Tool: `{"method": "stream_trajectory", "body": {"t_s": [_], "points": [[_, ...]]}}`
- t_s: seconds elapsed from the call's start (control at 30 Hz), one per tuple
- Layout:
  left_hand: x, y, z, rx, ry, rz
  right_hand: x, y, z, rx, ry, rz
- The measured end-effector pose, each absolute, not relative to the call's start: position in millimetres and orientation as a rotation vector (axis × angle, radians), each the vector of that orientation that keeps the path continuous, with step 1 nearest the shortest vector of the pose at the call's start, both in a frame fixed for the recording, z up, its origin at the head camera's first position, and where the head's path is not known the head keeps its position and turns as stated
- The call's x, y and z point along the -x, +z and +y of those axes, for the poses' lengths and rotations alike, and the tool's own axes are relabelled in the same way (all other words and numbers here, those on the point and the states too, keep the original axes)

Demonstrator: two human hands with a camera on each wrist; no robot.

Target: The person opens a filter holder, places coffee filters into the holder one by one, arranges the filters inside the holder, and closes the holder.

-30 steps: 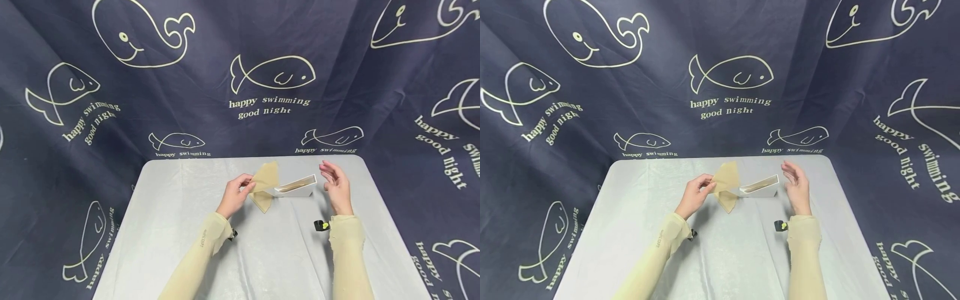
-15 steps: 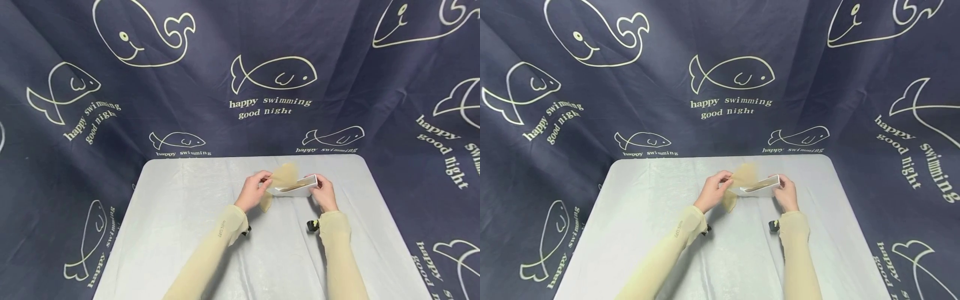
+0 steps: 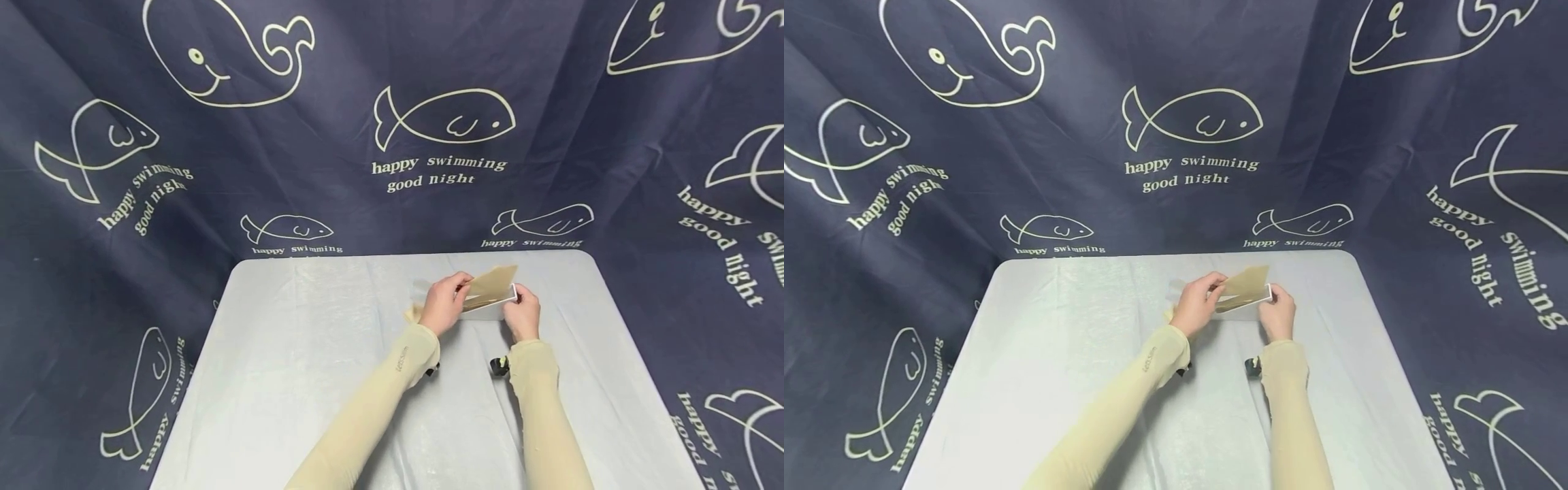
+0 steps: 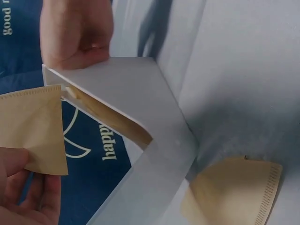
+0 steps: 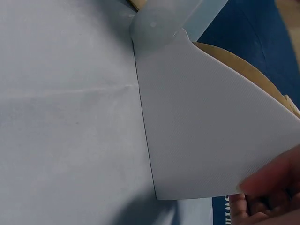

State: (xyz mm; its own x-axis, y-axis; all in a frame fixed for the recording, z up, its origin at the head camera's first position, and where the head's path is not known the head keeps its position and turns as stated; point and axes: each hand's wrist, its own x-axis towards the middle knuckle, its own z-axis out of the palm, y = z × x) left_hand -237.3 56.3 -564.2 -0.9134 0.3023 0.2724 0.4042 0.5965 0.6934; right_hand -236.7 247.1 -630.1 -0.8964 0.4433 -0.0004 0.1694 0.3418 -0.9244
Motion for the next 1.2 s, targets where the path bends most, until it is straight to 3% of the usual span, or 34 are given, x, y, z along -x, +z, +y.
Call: {"method": "stream_trajectory", "body": {"t_s": [0.73, 1.2], "points": [[234.4, -592.0, 74.3, 0.642, -0.674, -2.867, 235.5, -624.6, 243.1, 0.578, 1.630, -2.340], [228.1, -592.0, 82.0, 0.626, -0.387, -2.905, 234.9, -624.4, 246.2, 0.588, 1.613, -2.371]]}}
